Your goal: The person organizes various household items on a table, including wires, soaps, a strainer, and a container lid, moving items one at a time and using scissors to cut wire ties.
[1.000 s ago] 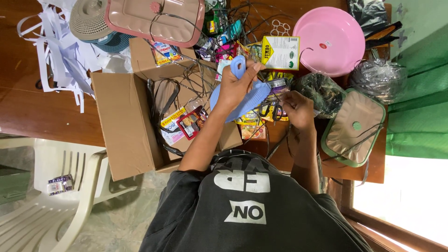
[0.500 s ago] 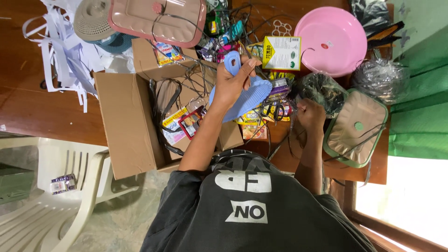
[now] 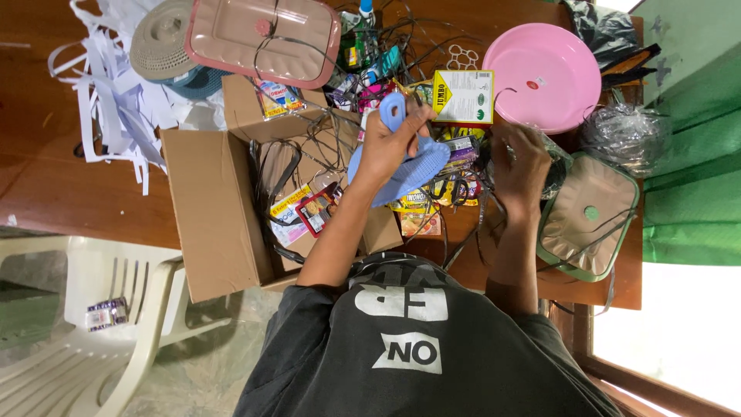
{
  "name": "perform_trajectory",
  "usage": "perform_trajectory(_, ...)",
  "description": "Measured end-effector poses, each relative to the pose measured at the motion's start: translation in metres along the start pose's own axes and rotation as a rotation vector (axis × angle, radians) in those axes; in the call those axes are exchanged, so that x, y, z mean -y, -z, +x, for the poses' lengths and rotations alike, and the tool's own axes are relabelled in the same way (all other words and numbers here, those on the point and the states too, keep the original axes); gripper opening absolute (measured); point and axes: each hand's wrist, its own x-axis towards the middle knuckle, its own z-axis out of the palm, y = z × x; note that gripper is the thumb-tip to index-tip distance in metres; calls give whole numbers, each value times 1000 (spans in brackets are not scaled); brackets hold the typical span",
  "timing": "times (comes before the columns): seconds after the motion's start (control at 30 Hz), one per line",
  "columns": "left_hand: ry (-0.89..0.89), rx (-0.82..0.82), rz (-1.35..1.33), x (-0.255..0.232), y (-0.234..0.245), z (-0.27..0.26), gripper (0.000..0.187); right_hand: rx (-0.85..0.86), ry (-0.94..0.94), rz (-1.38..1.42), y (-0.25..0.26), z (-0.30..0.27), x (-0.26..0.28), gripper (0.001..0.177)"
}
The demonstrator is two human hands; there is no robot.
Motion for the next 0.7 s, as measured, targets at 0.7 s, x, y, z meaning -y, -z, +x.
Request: perform_trajectory(0.7, -130, 83, 19, 19, -18, -14, 22, -90, 115, 335, 6, 57, 121, 10)
